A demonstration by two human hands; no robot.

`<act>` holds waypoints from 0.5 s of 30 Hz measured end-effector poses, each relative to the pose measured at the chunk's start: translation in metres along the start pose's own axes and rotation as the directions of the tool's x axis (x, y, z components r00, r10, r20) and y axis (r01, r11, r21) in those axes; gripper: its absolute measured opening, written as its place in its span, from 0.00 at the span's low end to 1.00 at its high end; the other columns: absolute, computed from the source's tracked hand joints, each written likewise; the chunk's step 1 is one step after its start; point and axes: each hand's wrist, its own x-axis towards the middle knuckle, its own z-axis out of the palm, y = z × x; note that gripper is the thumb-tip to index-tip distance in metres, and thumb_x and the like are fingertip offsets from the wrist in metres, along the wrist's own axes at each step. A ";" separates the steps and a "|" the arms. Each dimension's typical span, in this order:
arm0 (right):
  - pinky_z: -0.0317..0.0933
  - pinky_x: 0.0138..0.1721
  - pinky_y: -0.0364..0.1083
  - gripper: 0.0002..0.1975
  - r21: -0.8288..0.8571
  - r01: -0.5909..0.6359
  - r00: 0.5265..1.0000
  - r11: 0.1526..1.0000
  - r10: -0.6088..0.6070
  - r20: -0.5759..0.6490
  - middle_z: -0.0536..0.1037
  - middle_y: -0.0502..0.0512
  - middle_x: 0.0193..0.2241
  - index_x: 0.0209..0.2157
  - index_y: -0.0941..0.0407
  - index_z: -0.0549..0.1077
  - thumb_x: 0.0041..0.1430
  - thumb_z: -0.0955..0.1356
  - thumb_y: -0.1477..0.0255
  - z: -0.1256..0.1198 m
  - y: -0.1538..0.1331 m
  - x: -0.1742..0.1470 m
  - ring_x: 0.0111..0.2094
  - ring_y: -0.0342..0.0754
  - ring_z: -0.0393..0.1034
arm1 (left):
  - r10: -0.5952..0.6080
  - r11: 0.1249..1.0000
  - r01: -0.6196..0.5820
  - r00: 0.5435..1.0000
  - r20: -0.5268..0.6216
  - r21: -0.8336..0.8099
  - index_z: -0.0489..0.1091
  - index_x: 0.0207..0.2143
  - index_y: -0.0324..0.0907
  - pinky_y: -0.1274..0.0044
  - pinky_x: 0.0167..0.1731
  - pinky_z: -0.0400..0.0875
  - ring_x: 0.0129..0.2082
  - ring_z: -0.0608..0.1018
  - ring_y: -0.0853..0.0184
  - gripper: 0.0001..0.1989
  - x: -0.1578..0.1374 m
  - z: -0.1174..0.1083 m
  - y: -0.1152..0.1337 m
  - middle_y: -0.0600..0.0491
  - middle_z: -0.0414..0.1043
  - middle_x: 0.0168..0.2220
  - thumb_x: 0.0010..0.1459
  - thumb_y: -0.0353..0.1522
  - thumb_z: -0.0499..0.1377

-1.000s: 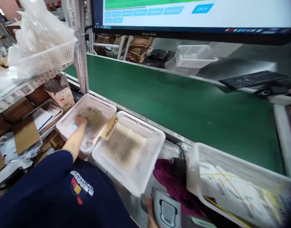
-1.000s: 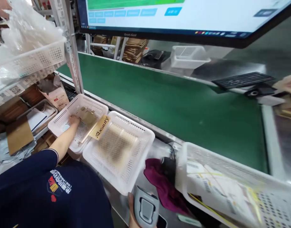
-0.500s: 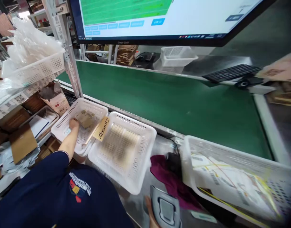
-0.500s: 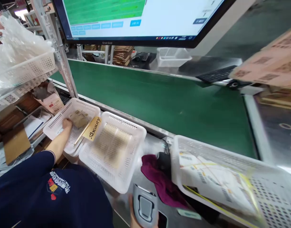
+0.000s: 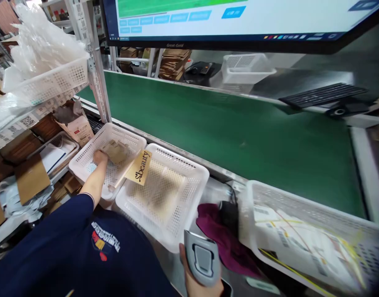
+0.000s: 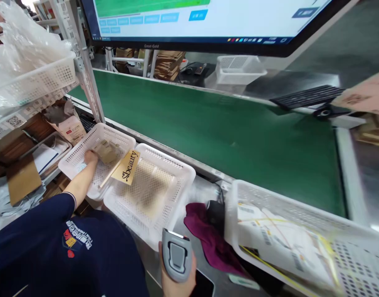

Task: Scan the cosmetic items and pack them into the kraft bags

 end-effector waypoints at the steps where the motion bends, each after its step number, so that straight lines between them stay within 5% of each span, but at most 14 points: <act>1: 0.81 0.60 0.63 0.49 -0.005 0.015 1.000 1.000 -0.015 -0.021 0.85 0.64 0.54 0.59 0.56 0.80 0.37 0.86 0.48 0.002 -0.002 0.000 0.54 0.67 0.83 | 0.002 1.000 -0.002 1.000 0.006 -0.014 0.73 0.66 0.34 0.57 0.65 0.74 0.66 0.78 0.51 0.18 0.001 0.000 -0.001 0.35 0.76 0.65 0.84 0.34 0.52; 8: 0.74 0.66 0.67 0.53 -0.012 0.026 0.999 1.000 -0.026 -0.021 0.85 0.66 0.52 0.61 0.60 0.79 0.35 0.87 0.48 0.001 -0.001 0.001 0.53 0.67 0.81 | -0.043 0.995 0.038 0.998 -0.048 -0.091 0.72 0.63 0.34 0.58 0.67 0.70 0.74 0.71 0.42 0.21 -0.011 0.010 0.003 0.30 0.71 0.68 0.79 0.41 0.61; 15: 0.74 0.67 0.67 0.54 -0.039 -0.020 1.000 0.999 0.020 0.003 0.84 0.66 0.57 0.65 0.59 0.78 0.40 0.86 0.46 -0.009 -0.001 -0.006 0.56 0.68 0.81 | -0.193 0.966 0.167 0.974 -0.122 -0.197 0.71 0.61 0.35 0.53 0.67 0.69 0.73 0.69 0.39 0.18 -0.018 0.027 0.018 0.28 0.66 0.70 0.74 0.34 0.63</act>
